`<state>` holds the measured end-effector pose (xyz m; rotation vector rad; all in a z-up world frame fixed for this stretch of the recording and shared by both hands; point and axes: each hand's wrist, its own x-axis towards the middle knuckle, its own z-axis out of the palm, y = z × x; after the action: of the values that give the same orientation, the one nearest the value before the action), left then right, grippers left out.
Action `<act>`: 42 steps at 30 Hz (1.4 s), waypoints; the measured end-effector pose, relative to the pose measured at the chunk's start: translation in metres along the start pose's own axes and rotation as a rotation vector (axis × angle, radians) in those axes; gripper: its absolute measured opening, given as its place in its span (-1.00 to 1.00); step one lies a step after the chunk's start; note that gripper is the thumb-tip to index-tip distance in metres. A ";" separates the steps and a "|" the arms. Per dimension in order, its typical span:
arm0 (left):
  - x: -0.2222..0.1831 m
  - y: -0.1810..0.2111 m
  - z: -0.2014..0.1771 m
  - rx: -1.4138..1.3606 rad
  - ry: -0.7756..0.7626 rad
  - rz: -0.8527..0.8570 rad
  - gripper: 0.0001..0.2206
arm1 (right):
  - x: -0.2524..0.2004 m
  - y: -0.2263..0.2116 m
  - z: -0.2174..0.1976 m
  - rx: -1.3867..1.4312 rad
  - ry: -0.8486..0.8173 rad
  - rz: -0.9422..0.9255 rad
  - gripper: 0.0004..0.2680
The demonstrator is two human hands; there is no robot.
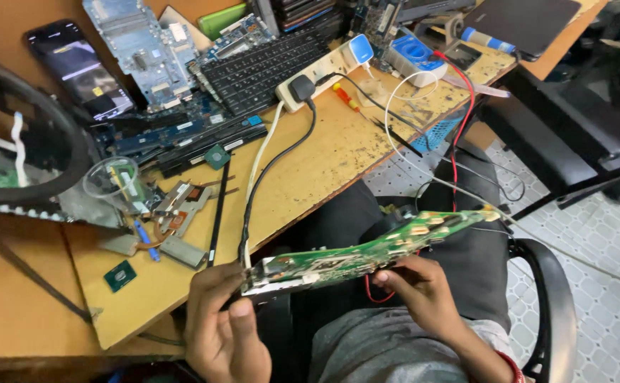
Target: Repairing a laptop motherboard using a heat gun, tweezers, and a soldering iron
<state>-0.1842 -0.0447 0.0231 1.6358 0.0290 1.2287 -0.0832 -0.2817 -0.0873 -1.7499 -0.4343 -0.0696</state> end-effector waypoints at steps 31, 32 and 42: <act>0.005 -0.007 -0.001 0.260 -0.017 0.040 -0.71 | 0.063 0.045 -0.096 -0.061 -0.546 0.603 -0.70; 0.006 -0.006 -0.002 0.275 -0.003 0.033 -0.69 | 0.061 0.052 -0.089 -0.005 -0.555 0.561 -0.70; 0.007 0.002 0.005 0.252 0.118 0.047 -0.63 | 0.050 0.021 0.015 0.465 -0.497 0.322 -0.55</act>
<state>-0.1784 -0.0449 0.0298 1.7851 0.2288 1.4018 -0.0327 -0.2583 -0.0963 -1.3409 -0.4734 0.6594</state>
